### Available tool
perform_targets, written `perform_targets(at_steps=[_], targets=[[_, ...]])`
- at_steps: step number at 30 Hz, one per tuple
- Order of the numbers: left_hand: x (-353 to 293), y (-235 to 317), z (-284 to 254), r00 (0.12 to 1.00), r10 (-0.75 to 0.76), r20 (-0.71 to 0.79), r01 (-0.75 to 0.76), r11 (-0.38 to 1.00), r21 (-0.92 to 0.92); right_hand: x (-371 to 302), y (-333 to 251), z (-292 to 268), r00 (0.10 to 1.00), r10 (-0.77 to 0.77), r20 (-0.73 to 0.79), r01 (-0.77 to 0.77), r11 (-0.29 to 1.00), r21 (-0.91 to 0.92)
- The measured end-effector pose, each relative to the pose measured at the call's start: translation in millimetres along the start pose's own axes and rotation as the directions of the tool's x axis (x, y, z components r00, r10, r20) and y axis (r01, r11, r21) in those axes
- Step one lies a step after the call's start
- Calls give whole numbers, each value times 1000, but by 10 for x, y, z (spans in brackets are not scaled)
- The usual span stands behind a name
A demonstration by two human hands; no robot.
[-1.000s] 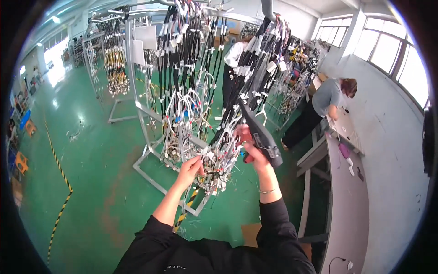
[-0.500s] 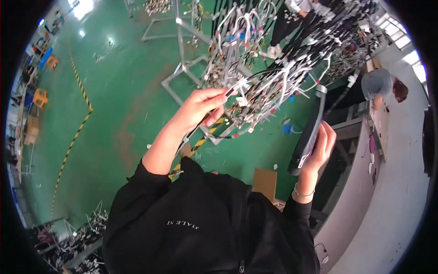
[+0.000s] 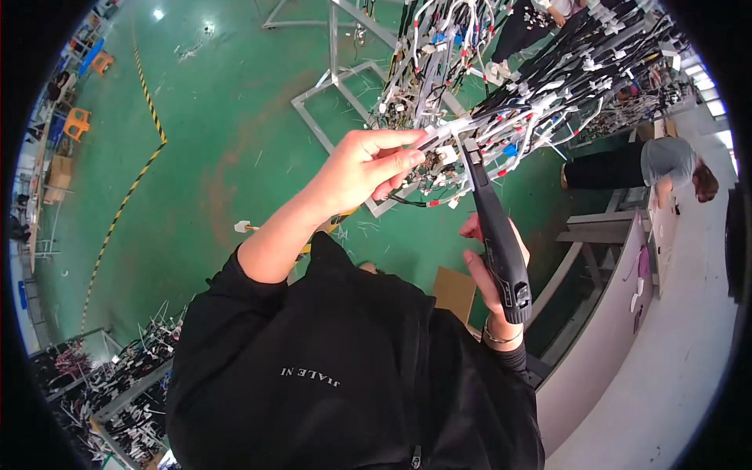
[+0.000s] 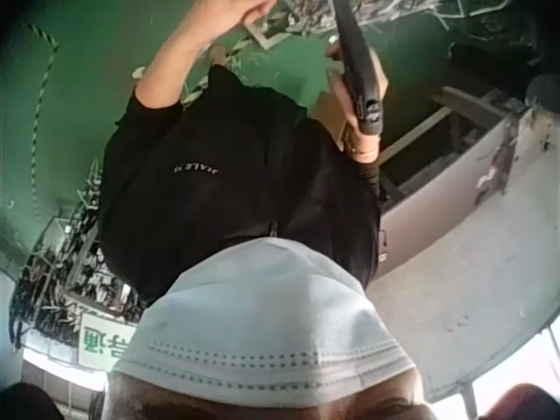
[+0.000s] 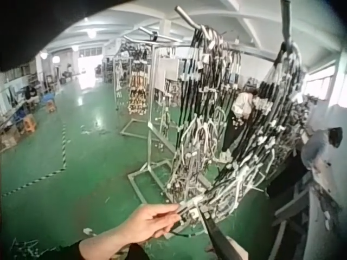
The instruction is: Assembling and organizing complex wire harnesses on a rack using a specialized cable tie gun.
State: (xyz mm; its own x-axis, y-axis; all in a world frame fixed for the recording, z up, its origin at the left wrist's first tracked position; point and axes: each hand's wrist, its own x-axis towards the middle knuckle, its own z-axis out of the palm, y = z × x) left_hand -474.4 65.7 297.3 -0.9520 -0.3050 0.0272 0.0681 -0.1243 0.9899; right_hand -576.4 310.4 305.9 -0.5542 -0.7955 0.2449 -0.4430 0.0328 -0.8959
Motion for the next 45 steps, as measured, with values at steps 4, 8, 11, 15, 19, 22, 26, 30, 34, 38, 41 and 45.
perform_targets(at_steps=[4, 8, 11, 15, 19, 22, 26, 30, 34, 38, 41, 45], targets=[[-18, -2, 14, 999, 14, -41, -13, 1000, 20, -11, 62, 11, 998, -54, -23, 52, 996, -75], [-23, 11, 30, 999, 8, -41, -5, 997, 80, 12, 64, -19, 994, -106, -11, 101, 968, -231], [-27, -26, 31, 999, 34, -28, -28, 979, 203, 27, 84, -53, 998, -54, -41, 39, 954, -297], [1, -37, 1, 996, 82, -22, -73, 960, 270, 81, 97, -159, 995, -104, 5, 101, 944, -316], [3, -30, 3, 1000, 16, 24, -21, 976, 215, 41, 158, -135, 992, -120, -33, 96, 906, -412], [13, -66, -33, 996, -54, 72, 42, 986, 161, -68, 211, -10, 990, -113, -86, 57, 873, -483], [2, -48, -14, 985, -82, 155, 66, 992, 107, -206, 309, 137, 947, -246, -205, 118, 863, -491], [-8, -106, -373, 792, -246, 558, 236, 967, 92, -486, 299, 356, 979, -107, -171, 98, 993, -59], [-281, -867, -906, 547, -522, 654, 544, 816, 196, -650, 205, 986, 998, 57, 32, -60, 990, 126], [-885, -1391, -1047, 306, -345, 887, 758, 652, -8, -580, 155, 1460, 983, 170, 75, -185, 865, 466], [-1491, -1616, -1173, 423, -301, 854, 747, 650, -141, -715, 26, 1569, 987, 110, -119, -87, 979, 183], [-1969, -1287, -1262, 717, -225, 659, 507, 818, -273, -1344, -78, 1654, 999, 44, 4, -40, 935, -353]])
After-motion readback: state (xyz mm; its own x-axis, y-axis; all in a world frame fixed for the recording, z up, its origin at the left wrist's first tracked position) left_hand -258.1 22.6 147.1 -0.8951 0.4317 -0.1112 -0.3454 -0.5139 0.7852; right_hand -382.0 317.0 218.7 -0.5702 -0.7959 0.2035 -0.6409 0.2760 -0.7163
